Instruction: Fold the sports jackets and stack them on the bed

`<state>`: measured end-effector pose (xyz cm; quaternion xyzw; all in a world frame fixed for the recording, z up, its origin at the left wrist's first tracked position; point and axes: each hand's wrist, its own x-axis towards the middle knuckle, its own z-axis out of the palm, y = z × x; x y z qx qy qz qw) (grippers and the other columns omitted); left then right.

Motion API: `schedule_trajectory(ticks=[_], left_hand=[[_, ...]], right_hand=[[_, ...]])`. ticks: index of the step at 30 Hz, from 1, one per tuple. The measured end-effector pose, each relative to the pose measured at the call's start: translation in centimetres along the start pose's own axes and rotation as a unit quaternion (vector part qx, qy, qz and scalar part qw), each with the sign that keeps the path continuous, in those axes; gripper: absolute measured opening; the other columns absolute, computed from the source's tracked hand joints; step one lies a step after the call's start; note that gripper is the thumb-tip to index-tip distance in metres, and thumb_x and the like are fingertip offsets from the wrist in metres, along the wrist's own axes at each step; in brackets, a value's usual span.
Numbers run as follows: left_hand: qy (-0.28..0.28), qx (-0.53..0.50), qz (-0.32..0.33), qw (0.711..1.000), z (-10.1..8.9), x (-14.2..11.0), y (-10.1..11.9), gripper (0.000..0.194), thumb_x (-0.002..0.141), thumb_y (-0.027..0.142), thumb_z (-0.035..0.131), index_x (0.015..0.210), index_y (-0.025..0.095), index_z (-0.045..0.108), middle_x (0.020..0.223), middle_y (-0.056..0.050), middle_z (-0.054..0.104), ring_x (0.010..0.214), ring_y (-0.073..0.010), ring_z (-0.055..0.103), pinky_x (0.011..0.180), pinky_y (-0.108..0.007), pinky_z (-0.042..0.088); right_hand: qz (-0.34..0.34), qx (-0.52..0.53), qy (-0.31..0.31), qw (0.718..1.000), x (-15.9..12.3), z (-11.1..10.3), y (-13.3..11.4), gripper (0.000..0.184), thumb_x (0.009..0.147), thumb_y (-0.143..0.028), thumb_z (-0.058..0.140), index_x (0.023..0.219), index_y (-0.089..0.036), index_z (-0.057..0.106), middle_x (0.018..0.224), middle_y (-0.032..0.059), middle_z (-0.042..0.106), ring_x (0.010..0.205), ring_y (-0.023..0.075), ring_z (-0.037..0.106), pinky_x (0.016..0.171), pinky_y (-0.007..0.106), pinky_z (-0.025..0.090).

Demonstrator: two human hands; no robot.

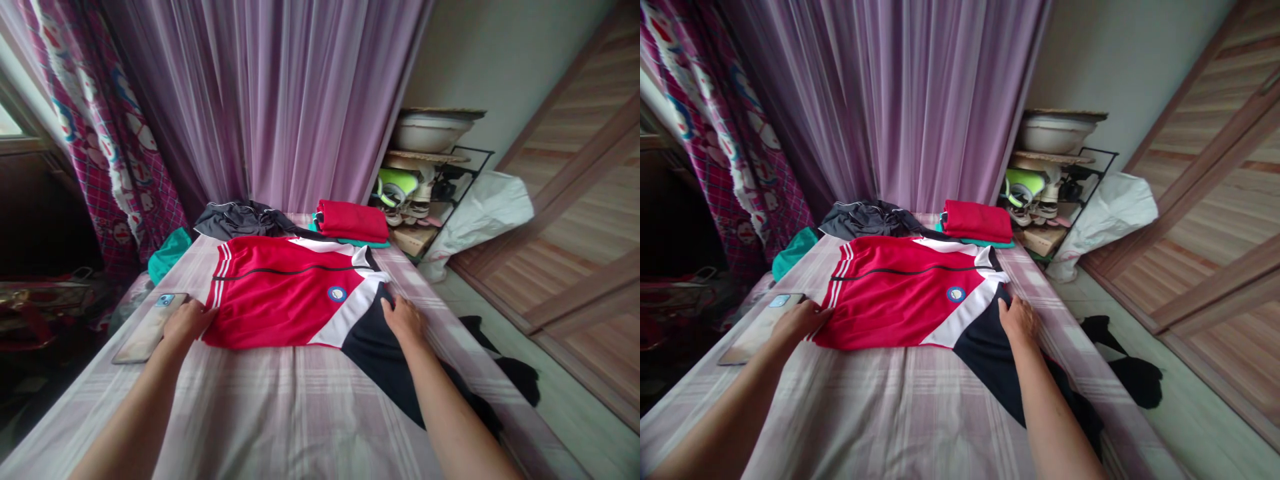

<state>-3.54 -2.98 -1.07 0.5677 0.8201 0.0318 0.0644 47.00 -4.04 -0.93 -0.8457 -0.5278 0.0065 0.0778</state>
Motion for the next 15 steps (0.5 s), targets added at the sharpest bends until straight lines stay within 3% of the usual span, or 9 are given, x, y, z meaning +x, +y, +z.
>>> schedule_trajectory(ticks=[6,11,15], left_hand=[[-0.032,-0.007,-0.016,0.999,-1.2,-0.9,0.9,0.050,0.077,0.064,0.052,0.087,0.019,0.073,0.086,-0.016,0.074,0.089,-0.0334,0.071,0.073,-0.039,0.052],[-0.013,-0.022,-0.039,0.999,-1.2,-2.5,1.6,0.049,0.084,0.060,0.046,0.099,0.020,0.070,0.093,-0.014,0.074,0.090,-0.0307,0.071,0.074,-0.038,0.052],[0.000,-0.030,-0.037,0.999,-1.3,-2.9,2.0,0.044,0.087,0.052,0.045,0.105,0.018,0.067,0.105,-0.015,0.074,0.096,-0.0304,0.071,0.076,-0.036,0.052]], right_hand=[[0.028,0.041,-0.053,0.997,1.8,-0.4,-0.2,0.045,0.095,-0.047,0.038,0.117,-0.023,0.070,0.116,0.0156,0.071,0.101,0.0298,0.068,0.078,0.038,0.051],[0.056,0.040,-0.019,0.997,2.4,0.5,1.4,0.044,0.095,-0.039,0.039,0.121,-0.024,0.069,0.115,0.0179,0.071,0.096,0.0304,0.069,0.078,0.039,0.051],[0.040,0.034,-0.043,0.998,2.7,0.6,2.1,0.046,0.093,-0.043,0.042,0.124,-0.023,0.068,0.113,0.0193,0.071,0.095,0.0322,0.069,0.080,0.042,0.052]])
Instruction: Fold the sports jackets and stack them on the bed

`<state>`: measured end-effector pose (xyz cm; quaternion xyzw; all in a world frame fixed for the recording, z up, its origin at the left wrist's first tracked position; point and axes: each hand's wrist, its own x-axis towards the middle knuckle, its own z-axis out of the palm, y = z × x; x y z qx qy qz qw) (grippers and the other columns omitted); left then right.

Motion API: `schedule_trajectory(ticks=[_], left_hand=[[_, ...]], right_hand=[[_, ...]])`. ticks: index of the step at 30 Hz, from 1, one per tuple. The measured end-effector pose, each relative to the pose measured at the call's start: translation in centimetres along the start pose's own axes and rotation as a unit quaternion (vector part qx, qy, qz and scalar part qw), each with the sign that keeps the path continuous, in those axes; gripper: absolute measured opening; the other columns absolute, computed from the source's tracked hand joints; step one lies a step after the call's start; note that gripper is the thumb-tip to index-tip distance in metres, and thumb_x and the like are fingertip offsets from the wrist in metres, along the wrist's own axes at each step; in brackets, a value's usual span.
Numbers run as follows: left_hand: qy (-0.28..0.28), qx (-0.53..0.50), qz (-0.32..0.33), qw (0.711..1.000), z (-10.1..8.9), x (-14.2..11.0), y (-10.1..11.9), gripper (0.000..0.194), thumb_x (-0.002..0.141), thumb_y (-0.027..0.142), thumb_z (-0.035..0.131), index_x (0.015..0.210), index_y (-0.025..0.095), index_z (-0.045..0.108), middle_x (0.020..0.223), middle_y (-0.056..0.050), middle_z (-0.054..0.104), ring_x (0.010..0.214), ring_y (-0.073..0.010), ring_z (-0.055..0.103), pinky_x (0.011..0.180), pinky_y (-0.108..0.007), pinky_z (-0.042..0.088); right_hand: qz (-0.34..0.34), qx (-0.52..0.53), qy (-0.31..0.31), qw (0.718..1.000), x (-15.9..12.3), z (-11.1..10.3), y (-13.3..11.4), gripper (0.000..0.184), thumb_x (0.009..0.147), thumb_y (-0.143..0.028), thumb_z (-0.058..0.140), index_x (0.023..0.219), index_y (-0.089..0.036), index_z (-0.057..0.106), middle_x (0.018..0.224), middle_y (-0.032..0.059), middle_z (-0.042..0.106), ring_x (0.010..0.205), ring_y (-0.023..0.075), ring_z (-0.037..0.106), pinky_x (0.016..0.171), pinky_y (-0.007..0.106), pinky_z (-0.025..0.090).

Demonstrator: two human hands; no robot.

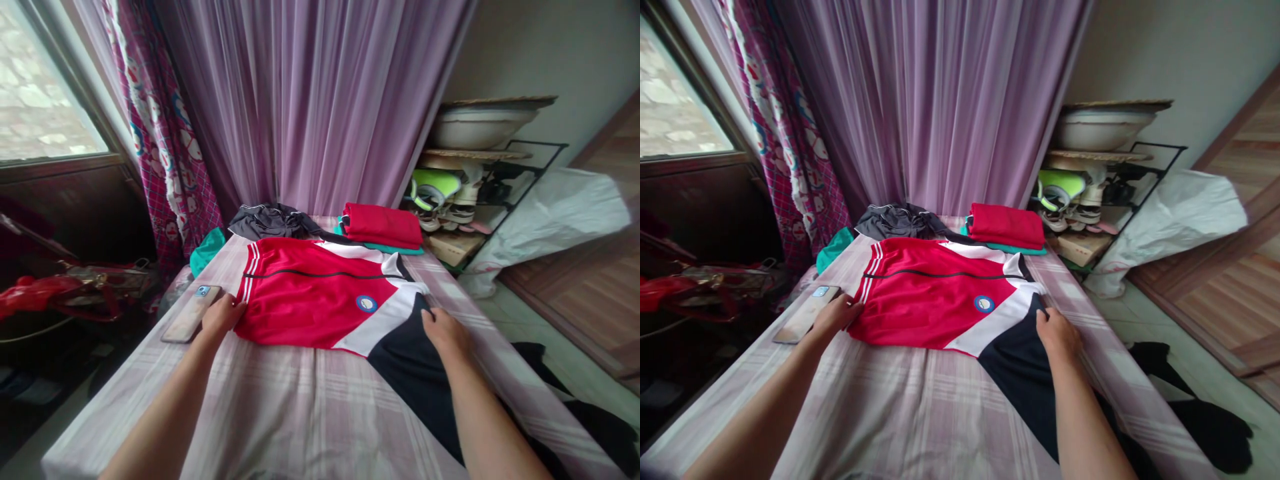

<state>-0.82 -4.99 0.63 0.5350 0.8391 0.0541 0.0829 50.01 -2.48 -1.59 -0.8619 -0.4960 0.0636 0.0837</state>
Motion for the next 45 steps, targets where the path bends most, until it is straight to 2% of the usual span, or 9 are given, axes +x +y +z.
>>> schedule_trajectory(ticks=[10,14,18,23,27,32,36,40,45], left_hand=[[-0.025,0.071,0.025,0.997,-1.9,-1.0,-2.2,0.040,0.092,0.045,0.036,0.107,0.017,0.061,0.113,-0.016,0.072,0.104,-0.0324,0.068,0.083,-0.038,0.050],[-0.014,0.062,0.019,0.998,-1.0,-1.6,-2.1,0.052,0.094,0.049,0.033,0.129,0.015,0.051,0.125,-0.019,0.068,0.112,-0.0348,0.065,0.091,-0.044,0.048],[-0.003,0.008,0.027,1.000,-0.5,-0.8,-1.5,0.065,0.090,0.060,0.039,0.137,0.015,0.048,0.131,-0.020,0.064,0.118,-0.0358,0.062,0.095,-0.045,0.047],[-0.029,-0.122,0.003,0.992,-1.4,0.8,-0.8,0.059,0.087,0.052,0.051,0.134,0.017,0.053,0.115,-0.012,0.071,0.100,-0.0270,0.069,0.078,-0.032,0.053],[0.022,-0.085,0.035,0.995,-2.3,0.3,-0.5,0.046,0.087,0.037,0.051,0.130,0.020,0.056,0.114,-0.010,0.071,0.101,-0.0248,0.068,0.078,-0.030,0.052],[0.028,0.065,0.049,0.996,-2.4,-1.5,0.2,0.044,0.092,0.026,0.039,0.132,0.021,0.056,0.124,-0.016,0.067,0.107,-0.0308,0.066,0.085,-0.042,0.051],[0.130,0.079,0.134,0.979,-1.1,-2.5,2.1,0.043,0.090,0.018,0.042,0.129,0.016,0.060,0.143,-0.019,0.053,0.123,-0.0329,0.058,0.097,-0.047,0.048],[0.105,-0.040,0.348,0.931,1.8,-2.9,4.6,0.032,0.096,0.028,0.044,0.118,0.022,0.067,0.125,-0.009,0.069,0.116,-0.0231,0.063,0.103,-0.040,0.048],[0.136,-0.072,0.399,0.904,5.5,-2.9,5.1,0.028,0.095,0.033,0.050,0.115,0.024,0.068,0.123,-0.006,0.071,0.117,-0.0240,0.063,0.103,-0.047,0.050]], right_hand=[[0.002,-0.052,-0.068,0.996,-0.7,-1.2,0.8,0.041,0.091,-0.045,0.045,0.115,-0.025,0.071,0.114,0.0144,0.072,0.100,0.0325,0.069,0.076,0.039,0.052],[-0.015,-0.049,-0.007,0.999,-1.1,-1.6,0.0,0.048,0.089,-0.049,0.047,0.126,-0.023,0.064,0.115,0.0163,0.071,0.101,0.0334,0.068,0.077,0.042,0.052],[-0.128,-0.028,0.081,0.988,-1.2,-1.9,-2.4,0.044,0.092,-0.038,0.045,0.126,-0.017,0.064,0.121,0.0172,0.068,0.106,0.0306,0.065,0.086,0.041,0.050],[-0.295,-0.007,0.084,0.952,-1.2,0.5,-5.9,0.039,0.091,-0.030,0.050,0.125,-0.020,0.064,0.133,0.0119,0.062,0.122,0.0254,0.056,0.101,0.039,0.042],[-0.255,-0.063,0.044,0.964,-1.4,1.9,-7.0,0.041,0.093,-0.033,0.047,0.129,-0.020,0.062,0.139,0.0130,0.059,0.127,0.0271,0.053,0.101,0.044,0.042],[-0.227,-0.088,0.017,0.970,-0.9,0.0,-8.4,0.038,0.095,-0.035,0.044,0.120,-0.017,0.067,0.124,0.0135,0.069,0.113,0.0280,0.063,0.091,0.041,0.048],[-0.278,-0.062,0.026,0.958,0.3,-1.8,-12.5,0.036,0.094,-0.031,0.044,0.118,-0.020,0.069,0.118,0.0114,0.072,0.108,0.0264,0.066,0.089,0.037,0.049],[-0.370,-0.012,-0.005,0.929,2.0,-1.9,-19.2,0.039,0.095,-0.023,0.040,0.118,-0.023,0.071,0.122,0.0066,0.071,0.113,0.0218,0.064,0.096,0.031,0.047],[-0.436,0.004,-0.035,0.899,5.3,0.1,-28.3,0.041,0.095,-0.021,0.042,0.124,-0.027,0.069,0.128,0.0025,0.069,0.118,0.0196,0.061,0.101,0.027,0.044]])
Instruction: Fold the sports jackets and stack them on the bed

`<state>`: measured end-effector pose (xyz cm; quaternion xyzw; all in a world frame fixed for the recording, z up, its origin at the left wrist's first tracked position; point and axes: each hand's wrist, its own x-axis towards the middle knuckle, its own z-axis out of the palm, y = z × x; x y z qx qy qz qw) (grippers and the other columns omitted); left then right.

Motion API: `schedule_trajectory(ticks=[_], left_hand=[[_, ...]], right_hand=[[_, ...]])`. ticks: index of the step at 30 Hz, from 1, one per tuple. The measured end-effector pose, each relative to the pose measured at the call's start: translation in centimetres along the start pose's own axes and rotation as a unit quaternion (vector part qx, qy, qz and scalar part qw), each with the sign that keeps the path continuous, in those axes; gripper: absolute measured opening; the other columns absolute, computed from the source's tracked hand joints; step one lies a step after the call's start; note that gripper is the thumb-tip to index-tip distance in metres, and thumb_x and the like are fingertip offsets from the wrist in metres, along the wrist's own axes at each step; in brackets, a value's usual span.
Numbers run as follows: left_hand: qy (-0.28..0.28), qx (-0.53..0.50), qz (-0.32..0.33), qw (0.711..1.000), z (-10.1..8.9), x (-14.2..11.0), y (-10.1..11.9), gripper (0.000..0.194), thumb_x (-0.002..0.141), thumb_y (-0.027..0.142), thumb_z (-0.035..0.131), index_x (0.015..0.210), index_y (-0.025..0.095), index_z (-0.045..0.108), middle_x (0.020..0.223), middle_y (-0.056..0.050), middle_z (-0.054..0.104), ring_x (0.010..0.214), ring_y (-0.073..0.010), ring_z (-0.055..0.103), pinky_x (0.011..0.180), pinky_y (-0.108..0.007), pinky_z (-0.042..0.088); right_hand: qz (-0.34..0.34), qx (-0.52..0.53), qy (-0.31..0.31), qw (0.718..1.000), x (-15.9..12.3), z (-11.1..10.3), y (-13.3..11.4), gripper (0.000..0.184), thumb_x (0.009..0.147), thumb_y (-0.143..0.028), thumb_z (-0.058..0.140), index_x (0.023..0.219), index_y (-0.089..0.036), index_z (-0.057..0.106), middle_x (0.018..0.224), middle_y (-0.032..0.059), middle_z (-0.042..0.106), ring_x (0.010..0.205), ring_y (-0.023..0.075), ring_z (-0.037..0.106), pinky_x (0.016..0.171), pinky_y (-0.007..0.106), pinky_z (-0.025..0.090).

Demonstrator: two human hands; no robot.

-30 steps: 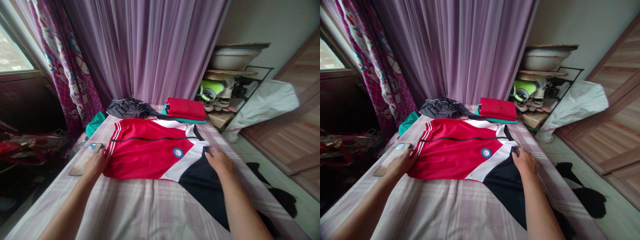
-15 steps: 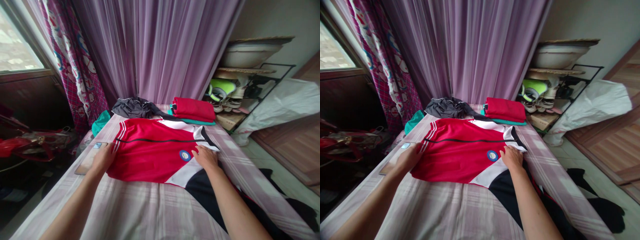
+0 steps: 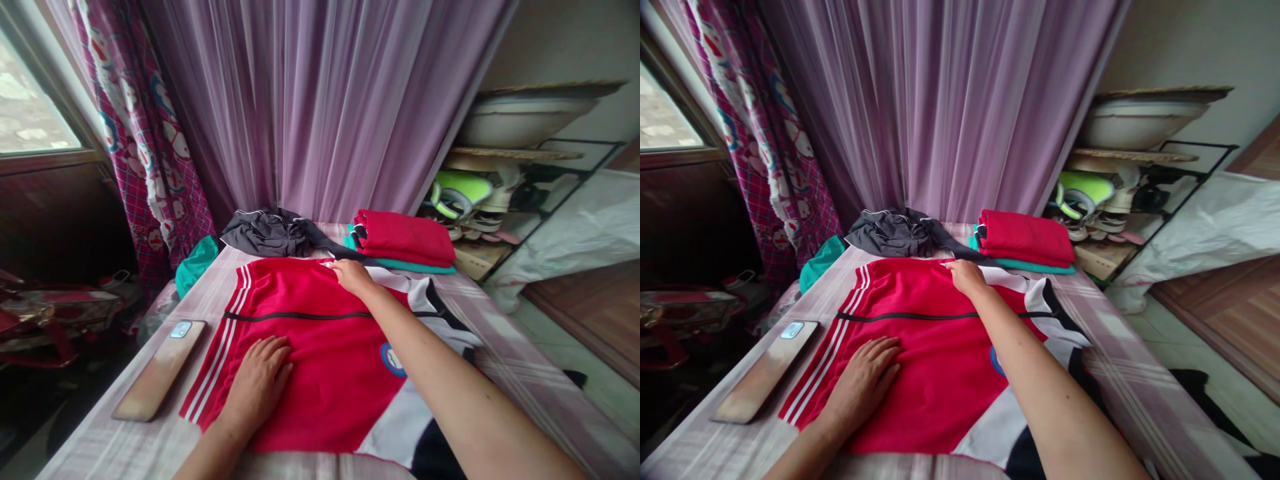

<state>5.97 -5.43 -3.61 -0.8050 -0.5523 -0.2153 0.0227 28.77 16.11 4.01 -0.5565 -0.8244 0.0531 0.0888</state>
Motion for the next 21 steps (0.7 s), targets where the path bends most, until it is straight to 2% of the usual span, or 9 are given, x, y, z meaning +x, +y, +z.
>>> schedule_trajectory(ticks=[4,8,10,12,14,16,18,21], left_hand=[[0.052,0.053,0.024,0.997,0.8,-1.0,-0.5,0.032,0.094,0.037,0.054,0.122,0.025,0.063,0.130,-0.005,0.067,0.120,-0.0230,0.062,0.103,-0.046,0.052],[0.075,0.103,0.072,0.989,0.8,-1.2,-0.8,0.039,0.091,0.040,0.058,0.127,0.026,0.060,0.132,-0.003,0.066,0.120,-0.0209,0.061,0.101,-0.038,0.054],[0.081,0.117,0.087,0.986,0.9,-1.1,-1.1,0.039,0.090,0.040,0.058,0.126,0.026,0.061,0.133,-0.003,0.066,0.122,-0.0203,0.061,0.103,-0.035,0.052],[0.084,0.126,0.096,0.984,1.0,-1.1,-1.3,0.040,0.089,0.041,0.058,0.126,0.026,0.062,0.135,-0.003,0.064,0.122,-0.0205,0.060,0.105,-0.034,0.050],[0.089,0.132,0.101,0.982,1.3,-1.1,-1.5,0.041,0.089,0.041,0.058,0.127,0.027,0.062,0.135,-0.003,0.064,0.122,-0.0209,0.060,0.105,-0.034,0.050],[0.090,0.133,0.101,0.982,1.5,-1.1,-1.6,0.041,0.089,0.042,0.058,0.127,0.027,0.062,0.134,-0.002,0.065,0.120,-0.0208,0.062,0.106,-0.035,0.049],[0.087,0.131,0.094,0.983,1.5,-1.0,-1.5,0.041,0.089,0.042,0.058,0.126,0.028,0.062,0.134,-0.002,0.065,0.119,-0.0205,0.063,0.107,-0.035,0.048],[0.078,0.122,0.085,0.986,1.4,-1.0,-1.5,0.040,0.089,0.043,0.059,0.126,0.029,0.063,0.132,-0.001,0.067,0.118,-0.0202,0.063,0.107,-0.036,0.048]], right_hand=[[0.001,-0.015,-0.031,0.999,6.0,1.8,-0.9,0.038,0.092,-0.021,0.048,0.121,-0.028,0.071,0.121,0.0043,0.072,0.113,0.0211,0.064,0.097,0.027,0.047],[0.001,-0.033,-0.067,0.997,9.5,3.2,-1.2,0.030,0.087,-0.026,0.061,0.113,-0.028,0.075,0.114,0.0056,0.074,0.109,0.0226,0.066,0.092,0.028,0.049],[0.009,-0.040,-0.061,0.997,10.5,3.7,-1.0,0.027,0.088,-0.030,0.060,0.110,-0.029,0.075,0.114,0.0061,0.074,0.109,0.0228,0.066,0.092,0.028,0.049],[0.037,-0.047,-0.032,0.998,11.1,4.1,-0.6,0.032,0.095,-0.033,0.049,0.116,-0.026,0.072,0.121,0.0097,0.070,0.112,0.0234,0.065,0.093,0.031,0.049],[0.076,-0.052,-0.005,0.996,11.5,4.6,-0.1,0.039,0.099,-0.029,0.038,0.123,-0.022,0.068,0.126,0.0145,0.067,0.112,0.0242,0.065,0.091,0.033,0.050],[0.104,-0.052,-0.001,0.993,11.7,5.0,0.4,0.039,0.098,-0.027,0.038,0.121,-0.018,0.069,0.122,0.0171,0.068,0.108,0.0248,0.067,0.089,0.033,0.051],[0.098,-0.044,-0.009,0.994,11.9,5.3,0.4,0.035,0.096,-0.026,0.044,0.117,-0.018,0.071,0.118,0.0155,0.070,0.106,0.0240,0.067,0.088,0.032,0.051],[0.040,-0.020,-0.018,0.999,12.2,5.1,-0.4,0.033,0.094,-0.027,0.049,0.119,-0.023,0.071,0.120,0.0080,0.071,0.109,0.0204,0.066,0.092,0.028,0.049]])
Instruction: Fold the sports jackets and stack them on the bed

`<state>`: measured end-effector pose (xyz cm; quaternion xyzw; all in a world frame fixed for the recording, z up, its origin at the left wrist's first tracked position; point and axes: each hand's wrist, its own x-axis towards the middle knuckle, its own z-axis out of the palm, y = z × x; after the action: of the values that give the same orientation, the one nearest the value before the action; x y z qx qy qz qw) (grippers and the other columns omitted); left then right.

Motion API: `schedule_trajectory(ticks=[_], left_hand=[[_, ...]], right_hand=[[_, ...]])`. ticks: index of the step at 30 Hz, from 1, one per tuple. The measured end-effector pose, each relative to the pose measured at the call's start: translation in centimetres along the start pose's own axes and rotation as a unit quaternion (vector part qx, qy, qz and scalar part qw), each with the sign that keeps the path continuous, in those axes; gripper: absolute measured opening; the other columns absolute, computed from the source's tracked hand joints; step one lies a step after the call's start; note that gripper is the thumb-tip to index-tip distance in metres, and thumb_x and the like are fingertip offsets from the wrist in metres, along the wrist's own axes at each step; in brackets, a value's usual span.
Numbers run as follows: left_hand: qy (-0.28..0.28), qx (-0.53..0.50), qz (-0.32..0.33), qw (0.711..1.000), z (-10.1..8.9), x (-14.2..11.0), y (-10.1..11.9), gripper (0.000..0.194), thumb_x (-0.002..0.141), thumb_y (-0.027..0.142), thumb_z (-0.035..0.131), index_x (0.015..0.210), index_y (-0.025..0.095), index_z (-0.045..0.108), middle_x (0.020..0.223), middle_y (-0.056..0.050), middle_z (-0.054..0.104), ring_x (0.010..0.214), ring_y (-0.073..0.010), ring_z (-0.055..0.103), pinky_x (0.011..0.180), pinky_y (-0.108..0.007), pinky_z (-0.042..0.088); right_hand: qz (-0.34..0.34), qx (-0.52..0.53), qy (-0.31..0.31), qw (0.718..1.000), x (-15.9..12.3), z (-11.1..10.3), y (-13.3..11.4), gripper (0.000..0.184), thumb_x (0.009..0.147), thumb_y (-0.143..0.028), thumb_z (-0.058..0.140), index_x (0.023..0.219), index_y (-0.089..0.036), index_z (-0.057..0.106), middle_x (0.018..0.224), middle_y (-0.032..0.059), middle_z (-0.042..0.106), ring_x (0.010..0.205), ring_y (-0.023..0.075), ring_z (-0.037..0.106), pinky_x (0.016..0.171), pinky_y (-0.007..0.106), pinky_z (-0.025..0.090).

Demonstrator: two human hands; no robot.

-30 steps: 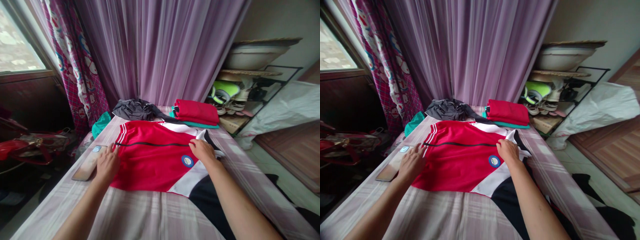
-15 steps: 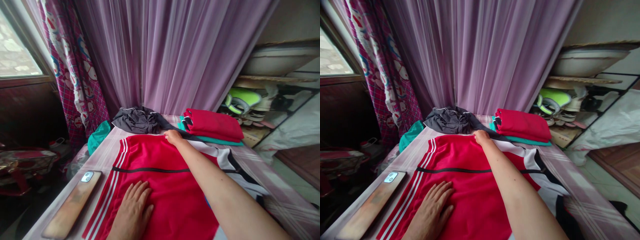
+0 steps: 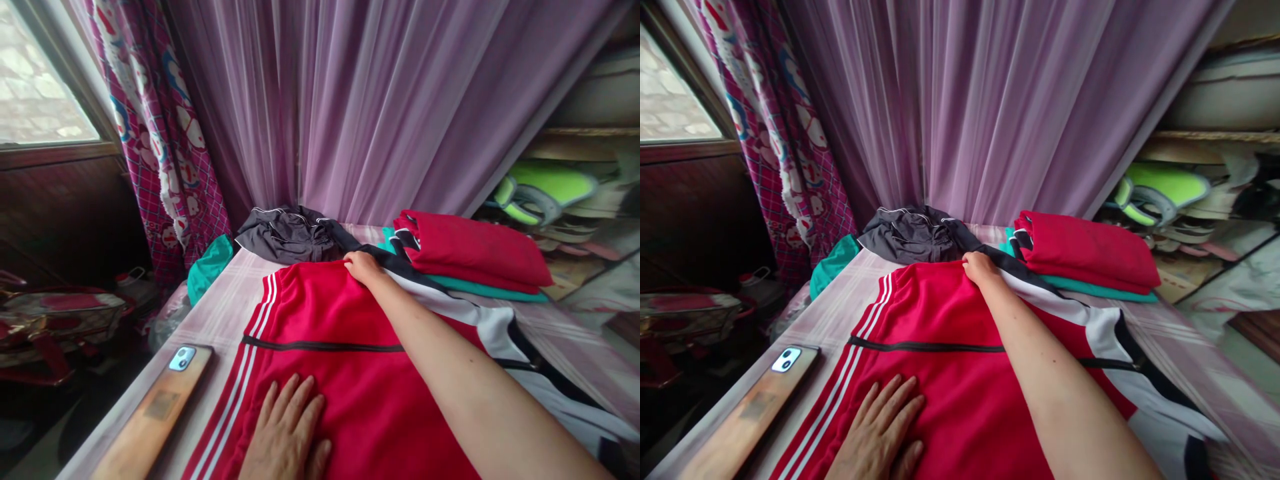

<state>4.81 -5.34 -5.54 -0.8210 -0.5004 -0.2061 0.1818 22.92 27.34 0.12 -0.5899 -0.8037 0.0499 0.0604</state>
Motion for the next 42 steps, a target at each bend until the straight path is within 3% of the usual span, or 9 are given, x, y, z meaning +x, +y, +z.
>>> schedule_trajectory(ticks=[6,10,14,18,24,28,32,38,42], left_hand=[[-0.031,-0.041,-0.002,0.999,-0.4,0.1,-0.1,0.040,0.090,0.042,0.058,0.127,0.029,0.062,0.129,0.000,0.069,0.119,-0.0204,0.063,0.107,-0.037,0.049],[-0.037,-0.057,-0.011,0.998,-0.2,-0.1,0.0,0.040,0.090,0.041,0.059,0.128,0.031,0.062,0.130,0.000,0.068,0.122,-0.0217,0.061,0.110,-0.040,0.046],[-0.027,-0.052,-0.014,0.998,0.1,-0.2,0.2,0.042,0.087,0.043,0.062,0.127,0.030,0.063,0.132,0.000,0.066,0.123,-0.0238,0.059,0.109,-0.041,0.047],[-0.033,-0.052,-0.017,0.998,0.3,-0.2,0.4,0.042,0.086,0.043,0.063,0.126,0.030,0.064,0.131,0.000,0.067,0.121,-0.0245,0.061,0.107,-0.042,0.048],[-0.038,-0.094,-0.056,0.993,0.3,-0.2,0.7,0.039,0.088,0.041,0.061,0.126,0.033,0.063,0.130,0.001,0.068,0.122,-0.0238,0.060,0.109,-0.045,0.046],[-0.051,-0.119,-0.079,0.989,-0.1,0.1,1.0,0.038,0.089,0.042,0.060,0.125,0.033,0.064,0.128,0.001,0.069,0.122,-0.0242,0.061,0.108,-0.046,0.047],[-0.076,-0.130,-0.098,0.984,-0.4,0.2,1.4,0.039,0.089,0.041,0.060,0.127,0.032,0.063,0.131,0.001,0.067,0.125,-0.0257,0.059,0.109,-0.049,0.047],[-0.081,-0.136,-0.101,0.982,-0.5,0.2,1.7,0.041,0.090,0.040,0.059,0.129,0.030,0.062,0.135,-0.001,0.065,0.131,-0.0251,0.053,0.114,-0.050,0.042],[-0.090,-0.144,-0.109,0.979,-1.2,0.7,1.8,0.041,0.089,0.039,0.058,0.129,0.029,0.063,0.136,0.000,0.064,0.131,-0.0256,0.053,0.114,-0.051,0.041]], right_hand=[[-0.110,0.017,-0.029,0.993,0.1,-0.4,-3.1,0.034,0.087,-0.035,0.062,0.121,-0.033,0.070,0.123,-0.0002,0.071,0.113,0.0180,0.064,0.096,0.025,0.046],[-0.095,0.003,-0.017,0.995,0.2,0.3,-5.0,0.025,0.089,-0.033,0.060,0.111,-0.029,0.073,0.117,0.0044,0.071,0.108,0.0210,0.065,0.092,0.029,0.048],[-0.040,0.011,0.047,0.998,0.3,1.0,-6.1,0.035,0.099,-0.031,0.041,0.124,-0.023,0.065,0.128,0.0118,0.063,0.109,0.0228,0.064,0.093,0.032,0.048],[0.006,0.026,0.064,0.998,0.6,1.2,-6.4,0.037,0.096,-0.016,0.038,0.120,-0.018,0.066,0.118,0.0139,0.066,0.102,0.0240,0.066,0.088,0.033,0.049],[-0.101,0.063,0.083,0.989,0.9,-0.1,-9.5,0.035,0.097,-0.024,0.042,0.118,-0.028,0.070,0.128,0.0040,0.065,0.111,0.0197,0.062,0.095,0.029,0.047],[-0.181,0.068,0.020,0.981,0.9,-0.4,-13.5,0.035,0.094,-0.039,0.052,0.123,-0.026,0.067,0.126,0.0045,0.067,0.114,0.0210,0.061,0.096,0.029,0.046],[-0.183,0.053,-0.042,0.981,0.9,0.3,-15.9,0.033,0.074,-0.037,0.076,0.104,-0.023,0.072,0.099,0.0047,0.074,0.096,0.0233,0.067,0.084,0.028,0.050],[-0.160,0.121,0.054,0.978,0.6,2.6,-16.1,0.026,0.093,-0.027,0.052,0.117,-0.022,0.059,0.121,0.0081,0.063,0.107,0.0205,0.061,0.092,0.030,0.047],[-0.160,0.144,0.034,0.976,0.2,4.4,-15.8,0.032,0.090,-0.021,0.055,0.122,-0.020,0.058,0.129,0.0097,0.059,0.117,0.0218,0.057,0.099,0.034,0.045]])
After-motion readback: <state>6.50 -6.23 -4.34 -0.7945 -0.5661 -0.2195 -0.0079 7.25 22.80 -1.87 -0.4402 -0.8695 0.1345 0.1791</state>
